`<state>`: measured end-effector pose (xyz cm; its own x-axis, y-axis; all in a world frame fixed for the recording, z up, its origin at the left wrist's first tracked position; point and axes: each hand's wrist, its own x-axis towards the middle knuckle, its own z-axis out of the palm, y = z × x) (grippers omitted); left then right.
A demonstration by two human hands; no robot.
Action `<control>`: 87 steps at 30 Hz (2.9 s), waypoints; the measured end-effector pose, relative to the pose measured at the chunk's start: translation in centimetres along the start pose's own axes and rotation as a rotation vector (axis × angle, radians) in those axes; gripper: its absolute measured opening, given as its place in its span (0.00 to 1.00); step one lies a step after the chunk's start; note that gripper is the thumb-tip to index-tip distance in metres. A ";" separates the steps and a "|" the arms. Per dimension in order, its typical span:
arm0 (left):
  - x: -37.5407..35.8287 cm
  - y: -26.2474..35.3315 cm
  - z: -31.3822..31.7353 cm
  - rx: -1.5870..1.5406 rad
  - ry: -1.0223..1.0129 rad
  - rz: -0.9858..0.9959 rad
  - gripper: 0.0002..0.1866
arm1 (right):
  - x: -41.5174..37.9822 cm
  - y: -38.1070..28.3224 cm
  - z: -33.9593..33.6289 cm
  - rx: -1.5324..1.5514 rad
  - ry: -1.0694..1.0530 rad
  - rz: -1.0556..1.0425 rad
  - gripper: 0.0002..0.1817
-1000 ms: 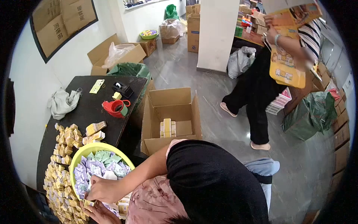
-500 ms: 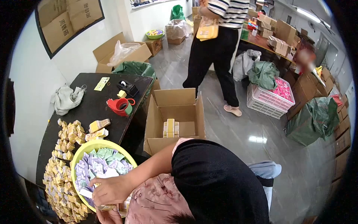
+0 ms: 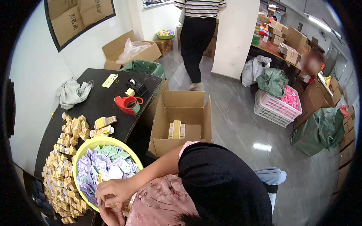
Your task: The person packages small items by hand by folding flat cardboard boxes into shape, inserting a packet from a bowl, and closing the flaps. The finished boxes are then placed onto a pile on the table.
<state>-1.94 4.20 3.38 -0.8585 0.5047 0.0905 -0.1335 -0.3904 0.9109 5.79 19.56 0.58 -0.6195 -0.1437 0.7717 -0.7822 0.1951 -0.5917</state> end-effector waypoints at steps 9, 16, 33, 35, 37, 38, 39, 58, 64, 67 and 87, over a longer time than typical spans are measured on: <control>0.2 -0.1 -0.8 -0.052 0.029 -0.014 0.23 | 1.2 -1.5 -0.9 0.214 0.087 0.317 0.08; 0.3 0.1 -1.6 -0.086 0.053 -0.020 0.24 | 1.4 -0.9 -0.7 0.468 0.146 0.436 0.05; -1.0 0.7 -4.4 -0.175 0.146 -0.038 0.24 | -0.6 0.0 0.7 -0.053 -0.049 0.071 0.23; -1.8 1.1 -5.1 -0.182 0.183 -0.033 0.24 | -1.0 -0.3 0.4 -0.114 -0.013 0.086 0.33; -5.3 2.3 -6.7 -0.166 0.288 -0.027 0.24 | -1.5 -1.0 -1.2 -0.405 -0.211 0.175 0.37; -5.7 1.9 -11.0 0.072 0.382 0.100 0.27 | -1.8 -1.2 -1.7 -0.541 -0.397 0.254 0.36; -6.4 2.3 -13.3 0.100 0.527 0.149 0.24 | -2.4 -1.0 -2.0 -0.666 -0.586 0.311 0.35; -10.3 -3.5 -6.5 1.257 0.020 0.144 0.36 | -2.5 0.5 0.4 -0.638 -0.360 0.289 0.06; -8.4 -1.0 -5.2 1.283 -0.080 0.426 0.25 | 0.0 -3.4 -2.5 -0.264 0.143 0.595 0.15; -6.1 -0.5 -3.2 0.874 -0.207 0.186 0.25 | 1.0 -3.8 -2.2 -0.290 0.214 0.574 0.20; -3.2 -0.6 0.7 0.454 -0.099 0.275 0.33 | 1.8 -2.3 -2.8 -0.198 0.077 0.224 0.25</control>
<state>1.20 3.39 2.84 -0.7778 0.5097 0.3677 0.3361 -0.1572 0.9286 6.61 21.55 3.98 -0.7625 -0.0033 0.6470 -0.5940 0.4001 -0.6979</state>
